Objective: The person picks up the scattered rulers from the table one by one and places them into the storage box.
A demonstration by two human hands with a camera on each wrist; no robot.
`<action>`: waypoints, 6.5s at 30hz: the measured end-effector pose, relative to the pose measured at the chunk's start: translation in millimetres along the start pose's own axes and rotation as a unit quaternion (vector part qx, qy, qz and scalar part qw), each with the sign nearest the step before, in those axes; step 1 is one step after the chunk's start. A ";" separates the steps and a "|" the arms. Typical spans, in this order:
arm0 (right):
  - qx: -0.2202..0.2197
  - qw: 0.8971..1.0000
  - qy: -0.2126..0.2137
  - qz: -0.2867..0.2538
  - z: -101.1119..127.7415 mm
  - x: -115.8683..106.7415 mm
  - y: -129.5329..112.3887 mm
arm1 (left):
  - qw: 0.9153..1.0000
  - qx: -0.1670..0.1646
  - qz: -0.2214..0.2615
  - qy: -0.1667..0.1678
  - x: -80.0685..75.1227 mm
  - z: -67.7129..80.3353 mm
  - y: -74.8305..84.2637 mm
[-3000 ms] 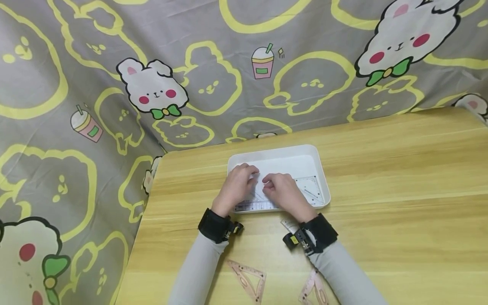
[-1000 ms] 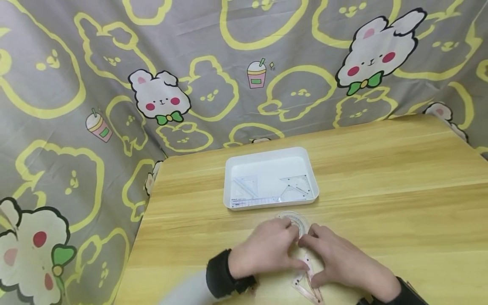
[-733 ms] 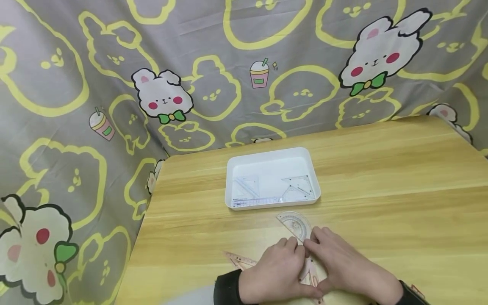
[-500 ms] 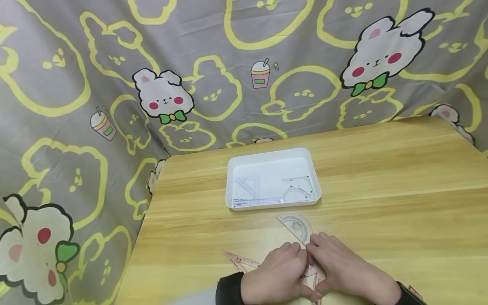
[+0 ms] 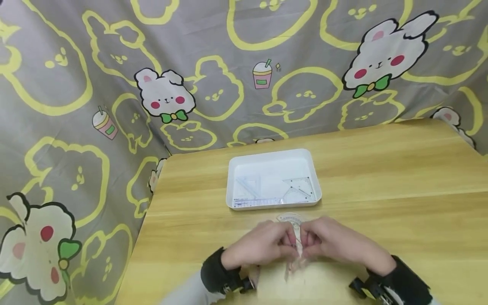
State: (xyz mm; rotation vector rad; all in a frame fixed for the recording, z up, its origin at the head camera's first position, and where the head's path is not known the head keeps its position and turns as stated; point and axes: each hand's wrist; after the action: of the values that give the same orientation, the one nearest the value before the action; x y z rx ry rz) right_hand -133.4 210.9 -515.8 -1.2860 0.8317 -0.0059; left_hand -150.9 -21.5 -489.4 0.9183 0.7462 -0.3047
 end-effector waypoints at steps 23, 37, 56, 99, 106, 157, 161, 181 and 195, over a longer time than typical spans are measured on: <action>0.112 0.987 0.118 0.006 -71.2 -100.5 -32.3 | 0.961 0.035 0.184 0.203 -99.0 0.4 -41.4; 0.174 0.969 0.150 0.090 -89.7 -93.5 19.1 | 0.976 -0.043 0.088 0.195 -86.6 -41.2 -88.6; 0.202 0.965 0.145 0.076 -108.4 -85.9 47.1 | 0.970 -0.117 0.004 0.212 -81.3 -57.7 -103.8; 0.228 0.950 0.207 -0.043 -114.5 -82.1 49.4 | 0.934 -0.075 0.226 0.266 -80.4 -65.5 -111.0; 0.250 0.949 0.191 -0.001 -111.4 -82.9 53.9 | 0.943 -0.087 0.186 0.262 -72.3 -72.6 -113.5; 0.189 0.975 0.029 0.109 -124.1 -44.5 -38.6 | 0.948 -0.088 -0.038 0.303 -81.9 -0.3 -59.4; 0.192 0.977 0.014 0.092 -132.6 -23.7 -53.5 | 0.949 -0.075 -0.026 0.305 -84.4 24.2 -49.8; 0.150 0.945 0.032 0.288 -117.8 91.7 -47.9 | 0.984 -0.014 -0.146 0.106 36.8 108.9 -92.1; 0.090 0.992 -0.017 0.084 -106.4 78.9 -41.4 | 0.993 -0.006 -0.091 0.075 35.0 101.1 -85.9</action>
State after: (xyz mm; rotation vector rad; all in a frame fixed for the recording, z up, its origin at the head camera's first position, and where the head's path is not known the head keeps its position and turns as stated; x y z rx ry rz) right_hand -117.0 73.6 -527.7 -1.0424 0.8875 0.0741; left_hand -126.4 -151.2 -527.2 0.8704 0.9726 -0.3939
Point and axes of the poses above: each hand's wrist, its own z-axis away from the middle knuckle, its own x-axis out of the palm, y = z × x, and after that the axes turned 15 degrees about -y, right-handed
